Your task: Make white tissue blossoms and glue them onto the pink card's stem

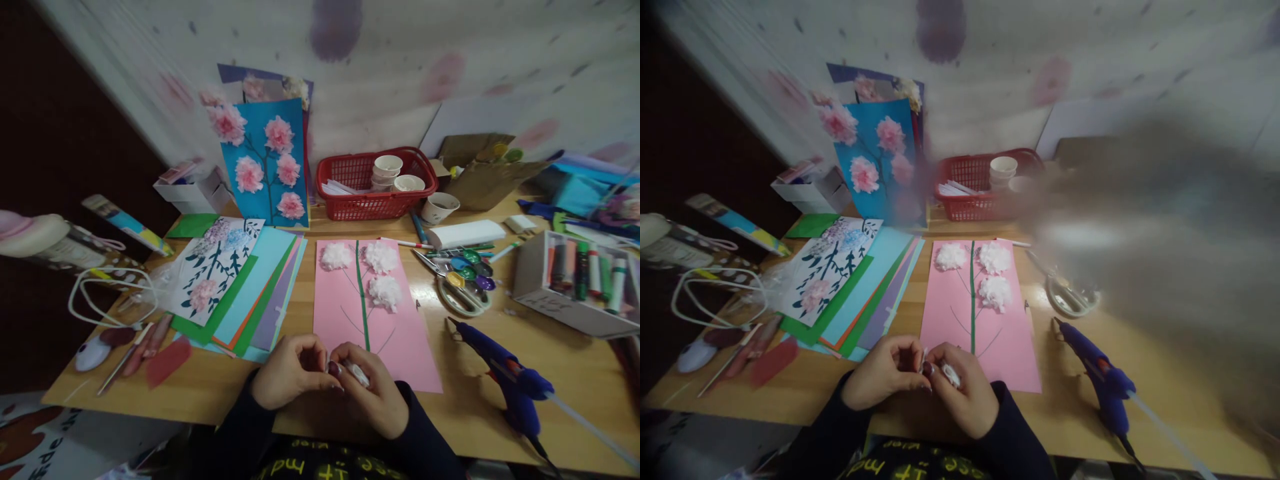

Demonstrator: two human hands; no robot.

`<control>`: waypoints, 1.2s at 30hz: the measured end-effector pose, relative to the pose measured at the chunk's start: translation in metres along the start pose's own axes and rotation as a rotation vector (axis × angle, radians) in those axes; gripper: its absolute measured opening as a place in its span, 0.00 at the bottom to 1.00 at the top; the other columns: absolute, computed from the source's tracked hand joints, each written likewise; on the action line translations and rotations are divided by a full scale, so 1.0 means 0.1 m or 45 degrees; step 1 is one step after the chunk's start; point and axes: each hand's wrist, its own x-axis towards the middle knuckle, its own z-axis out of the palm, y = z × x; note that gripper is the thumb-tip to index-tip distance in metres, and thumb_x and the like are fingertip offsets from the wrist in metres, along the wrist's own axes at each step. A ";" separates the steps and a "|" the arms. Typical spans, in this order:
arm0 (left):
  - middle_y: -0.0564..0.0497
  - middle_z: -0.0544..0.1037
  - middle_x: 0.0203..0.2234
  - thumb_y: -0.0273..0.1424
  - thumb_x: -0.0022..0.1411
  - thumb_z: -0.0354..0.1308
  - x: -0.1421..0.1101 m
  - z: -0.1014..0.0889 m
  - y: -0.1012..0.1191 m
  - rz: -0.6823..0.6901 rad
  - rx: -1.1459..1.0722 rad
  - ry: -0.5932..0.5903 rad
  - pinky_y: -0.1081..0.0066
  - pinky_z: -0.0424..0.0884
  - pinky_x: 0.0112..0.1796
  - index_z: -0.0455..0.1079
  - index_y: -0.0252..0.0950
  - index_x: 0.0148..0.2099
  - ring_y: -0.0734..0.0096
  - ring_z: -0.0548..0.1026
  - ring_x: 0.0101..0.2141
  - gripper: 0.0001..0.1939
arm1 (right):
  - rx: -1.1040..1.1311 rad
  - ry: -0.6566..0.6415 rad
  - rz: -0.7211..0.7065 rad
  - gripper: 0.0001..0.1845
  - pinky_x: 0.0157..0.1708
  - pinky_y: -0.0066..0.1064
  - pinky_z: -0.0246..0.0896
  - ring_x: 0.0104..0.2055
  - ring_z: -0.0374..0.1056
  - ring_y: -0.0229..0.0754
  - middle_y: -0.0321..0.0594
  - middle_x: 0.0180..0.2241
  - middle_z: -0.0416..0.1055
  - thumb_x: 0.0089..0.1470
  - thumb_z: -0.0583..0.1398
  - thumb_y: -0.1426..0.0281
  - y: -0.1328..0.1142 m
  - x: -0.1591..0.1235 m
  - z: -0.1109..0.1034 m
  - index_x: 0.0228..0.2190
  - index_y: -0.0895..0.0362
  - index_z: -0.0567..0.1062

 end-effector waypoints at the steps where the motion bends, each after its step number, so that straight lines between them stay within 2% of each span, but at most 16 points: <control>1: 0.57 0.68 0.21 0.39 0.39 0.75 0.00 0.00 0.00 0.001 -0.008 -0.001 0.75 0.57 0.26 0.64 0.34 0.24 0.76 0.63 0.24 0.22 | 0.006 -0.001 -0.006 0.16 0.26 0.28 0.54 0.25 0.59 0.37 0.35 0.24 0.67 0.60 0.55 0.58 -0.01 0.00 0.00 0.30 0.56 0.72; 6: 0.58 0.68 0.21 0.36 0.37 0.76 -0.01 0.00 -0.01 0.018 -0.167 0.011 0.76 0.59 0.27 0.63 0.35 0.25 0.77 0.63 0.24 0.23 | 0.104 0.011 0.016 0.17 0.27 0.29 0.55 0.26 0.60 0.37 0.36 0.24 0.67 0.60 0.55 0.55 -0.01 -0.01 0.00 0.31 0.56 0.72; 10: 0.58 0.69 0.24 0.31 0.41 0.74 -0.02 0.01 -0.01 0.076 -0.309 0.046 0.76 0.63 0.30 0.64 0.35 0.29 0.77 0.66 0.27 0.20 | 0.105 0.059 0.034 0.18 0.29 0.30 0.56 0.27 0.62 0.39 0.37 0.26 0.68 0.60 0.55 0.55 0.00 -0.02 0.01 0.31 0.56 0.72; 14: 0.57 0.70 0.25 0.26 0.47 0.68 -0.05 0.03 -0.01 0.108 -0.296 0.055 0.75 0.65 0.33 0.65 0.34 0.30 0.76 0.68 0.28 0.13 | 0.041 0.061 0.026 0.19 0.29 0.30 0.54 0.27 0.59 0.38 0.35 0.25 0.65 0.60 0.54 0.54 0.01 -0.01 0.04 0.29 0.56 0.70; 19: 0.56 0.71 0.27 0.21 0.45 0.65 -0.06 0.04 0.00 0.101 -0.274 0.060 0.75 0.64 0.33 0.67 0.34 0.31 0.77 0.67 0.28 0.12 | 0.035 0.046 0.060 0.19 0.30 0.30 0.53 0.28 0.58 0.38 0.35 0.25 0.64 0.61 0.53 0.55 0.03 0.01 0.05 0.29 0.56 0.69; 28: 0.57 0.69 0.25 0.24 0.44 0.68 -0.01 0.02 -0.06 0.108 -0.314 0.085 0.75 0.63 0.31 0.66 0.34 0.30 0.77 0.66 0.27 0.13 | 0.103 0.045 0.034 0.17 0.30 0.30 0.53 0.29 0.59 0.39 0.36 0.27 0.65 0.61 0.54 0.56 0.04 0.00 0.04 0.32 0.57 0.70; 36: 0.56 0.73 0.25 0.24 0.43 0.69 0.00 0.04 -0.04 0.133 -0.352 0.083 0.75 0.65 0.32 0.67 0.34 0.29 0.77 0.68 0.27 0.13 | 0.087 0.062 -0.052 0.17 0.29 0.30 0.54 0.29 0.60 0.39 0.36 0.27 0.66 0.62 0.53 0.56 0.09 0.00 0.02 0.32 0.56 0.70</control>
